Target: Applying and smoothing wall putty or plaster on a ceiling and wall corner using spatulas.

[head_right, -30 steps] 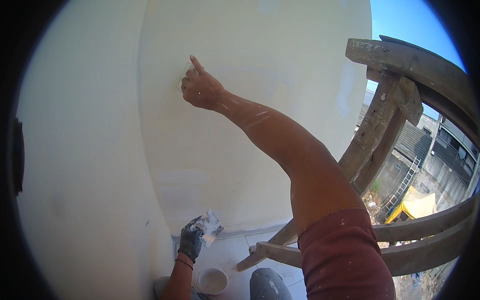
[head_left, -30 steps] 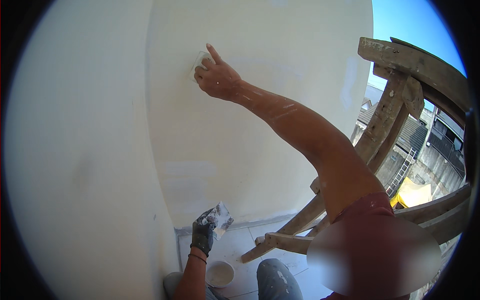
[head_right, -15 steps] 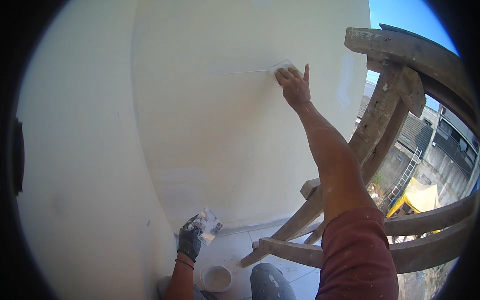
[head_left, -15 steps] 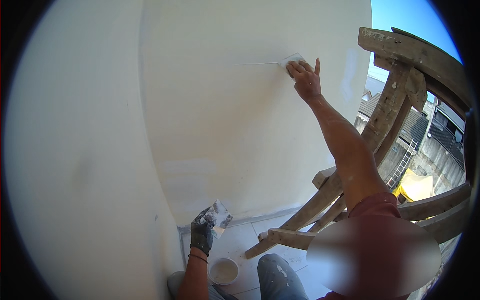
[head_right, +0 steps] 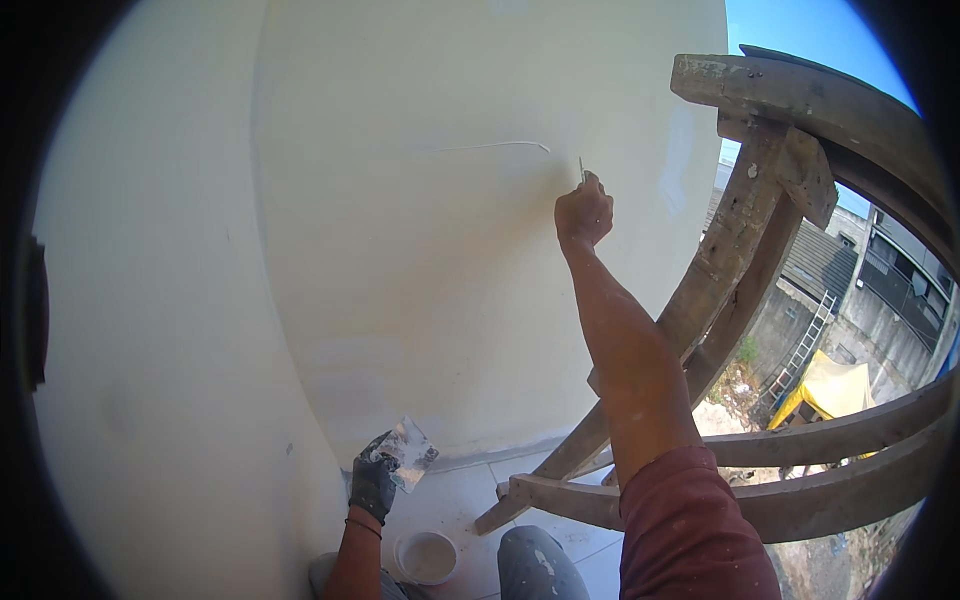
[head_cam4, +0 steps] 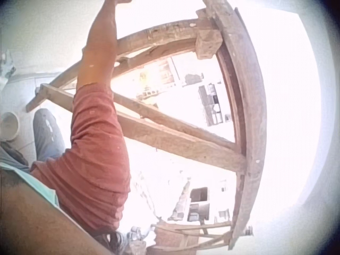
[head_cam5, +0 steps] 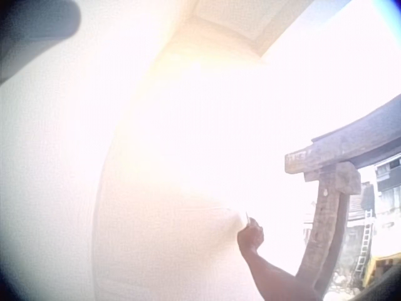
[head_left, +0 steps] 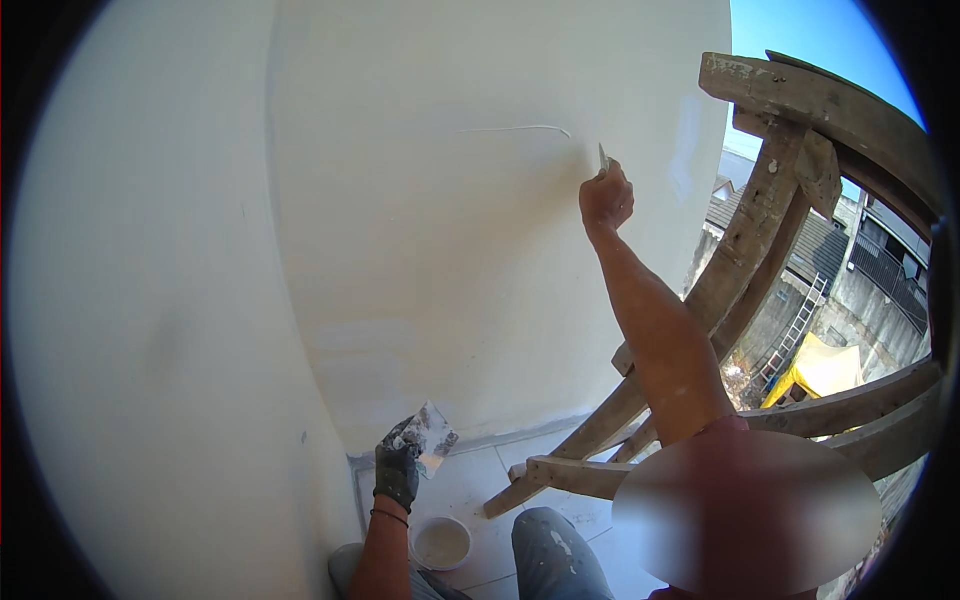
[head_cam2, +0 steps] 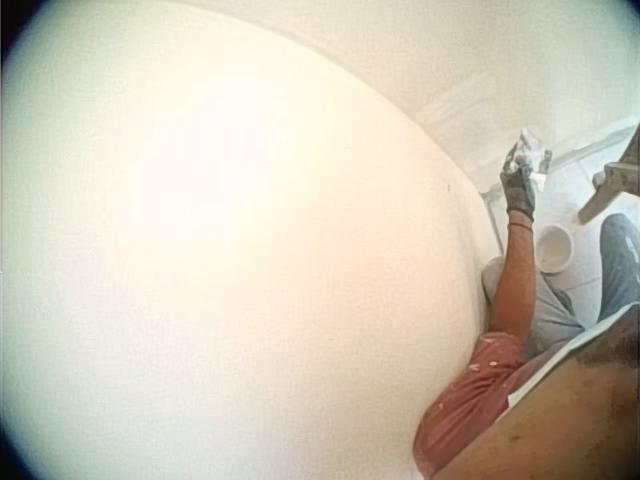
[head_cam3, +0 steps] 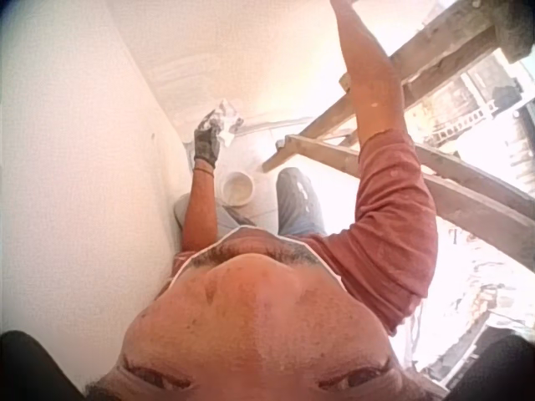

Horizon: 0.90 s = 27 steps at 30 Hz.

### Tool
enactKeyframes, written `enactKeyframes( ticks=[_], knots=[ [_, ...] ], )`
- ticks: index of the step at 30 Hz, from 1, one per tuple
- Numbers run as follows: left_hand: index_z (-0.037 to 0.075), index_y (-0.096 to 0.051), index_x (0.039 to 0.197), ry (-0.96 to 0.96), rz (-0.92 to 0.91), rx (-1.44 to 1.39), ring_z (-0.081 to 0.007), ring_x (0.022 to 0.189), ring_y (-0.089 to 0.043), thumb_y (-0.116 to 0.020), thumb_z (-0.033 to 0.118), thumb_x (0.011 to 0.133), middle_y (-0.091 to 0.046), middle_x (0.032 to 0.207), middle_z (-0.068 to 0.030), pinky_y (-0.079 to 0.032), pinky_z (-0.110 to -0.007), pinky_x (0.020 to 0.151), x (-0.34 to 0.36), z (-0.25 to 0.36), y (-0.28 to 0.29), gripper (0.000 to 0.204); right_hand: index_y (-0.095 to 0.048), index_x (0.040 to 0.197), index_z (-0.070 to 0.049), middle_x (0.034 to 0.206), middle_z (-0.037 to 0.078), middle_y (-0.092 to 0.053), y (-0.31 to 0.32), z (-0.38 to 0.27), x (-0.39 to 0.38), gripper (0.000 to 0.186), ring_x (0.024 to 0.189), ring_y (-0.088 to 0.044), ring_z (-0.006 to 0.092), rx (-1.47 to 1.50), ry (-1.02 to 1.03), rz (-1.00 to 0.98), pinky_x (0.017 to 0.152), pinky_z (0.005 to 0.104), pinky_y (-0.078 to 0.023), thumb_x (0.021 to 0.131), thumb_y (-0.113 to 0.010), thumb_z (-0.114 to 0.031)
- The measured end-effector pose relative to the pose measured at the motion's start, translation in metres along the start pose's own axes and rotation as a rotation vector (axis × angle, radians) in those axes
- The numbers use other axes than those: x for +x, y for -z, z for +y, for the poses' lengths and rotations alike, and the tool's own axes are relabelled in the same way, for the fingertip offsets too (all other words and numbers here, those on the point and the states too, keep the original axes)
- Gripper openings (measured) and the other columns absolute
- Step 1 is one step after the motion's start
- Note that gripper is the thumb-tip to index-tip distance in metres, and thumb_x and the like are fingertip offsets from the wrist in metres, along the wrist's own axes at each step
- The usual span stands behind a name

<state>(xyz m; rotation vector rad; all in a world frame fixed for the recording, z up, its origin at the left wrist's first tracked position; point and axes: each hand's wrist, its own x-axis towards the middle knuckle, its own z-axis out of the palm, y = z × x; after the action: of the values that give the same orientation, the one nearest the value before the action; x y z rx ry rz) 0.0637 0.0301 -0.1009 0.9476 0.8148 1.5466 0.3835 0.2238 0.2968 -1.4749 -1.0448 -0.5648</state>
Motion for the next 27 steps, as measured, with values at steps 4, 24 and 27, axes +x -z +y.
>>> enactKeyframes(
  ticks=[4, 24, 27],
  knots=[
    [-0.004, -0.060, 0.132, -0.235, -0.073, 0.264, -0.0209, 0.108, -0.066, -0.058, 0.004, 0.093, -0.067, 0.124, -0.0107, -0.055, -0.033, 0.095, 0.001, 0.003, -0.002, 0.040, -0.067, 0.110, -0.004, 0.110, 0.013, -0.071, 0.016, -0.031, 0.037, 0.025, 0.107, -0.068, 0.0334, 0.017, -0.319, -0.130, 0.088, 0.0452, -0.056, 0.088, -0.056, -0.009],
    [-0.006, -0.058, 0.134, -0.011, 0.018, -0.116, -0.0230, 0.111, -0.066, -0.057, 0.000, 0.090, -0.067, 0.125, -0.0138, -0.054, -0.036, 0.100, 0.001, 0.013, 0.000, 0.044, -0.066, 0.106, -0.001, 0.102, 0.012, -0.065, -0.019, -0.209, -0.156, 0.024, 0.090, -0.064, 0.0286, -0.061, 1.046, -0.374, 0.063, 0.0395, -0.057, 0.083, -0.067, -0.005],
    [-0.006, -0.058, 0.133, 0.028, 0.031, -0.203, -0.0222, 0.111, -0.066, -0.057, -0.001, 0.090, -0.067, 0.125, -0.0133, -0.054, -0.035, 0.099, -0.002, 0.013, -0.004, 0.044, -0.067, 0.113, -0.005, 0.103, 0.009, -0.066, -0.020, -0.205, -0.099, 0.031, 0.094, -0.063, 0.0295, 0.033, 1.283, 0.153, 0.078, 0.0427, -0.055, 0.082, -0.067, -0.003]
  ],
)
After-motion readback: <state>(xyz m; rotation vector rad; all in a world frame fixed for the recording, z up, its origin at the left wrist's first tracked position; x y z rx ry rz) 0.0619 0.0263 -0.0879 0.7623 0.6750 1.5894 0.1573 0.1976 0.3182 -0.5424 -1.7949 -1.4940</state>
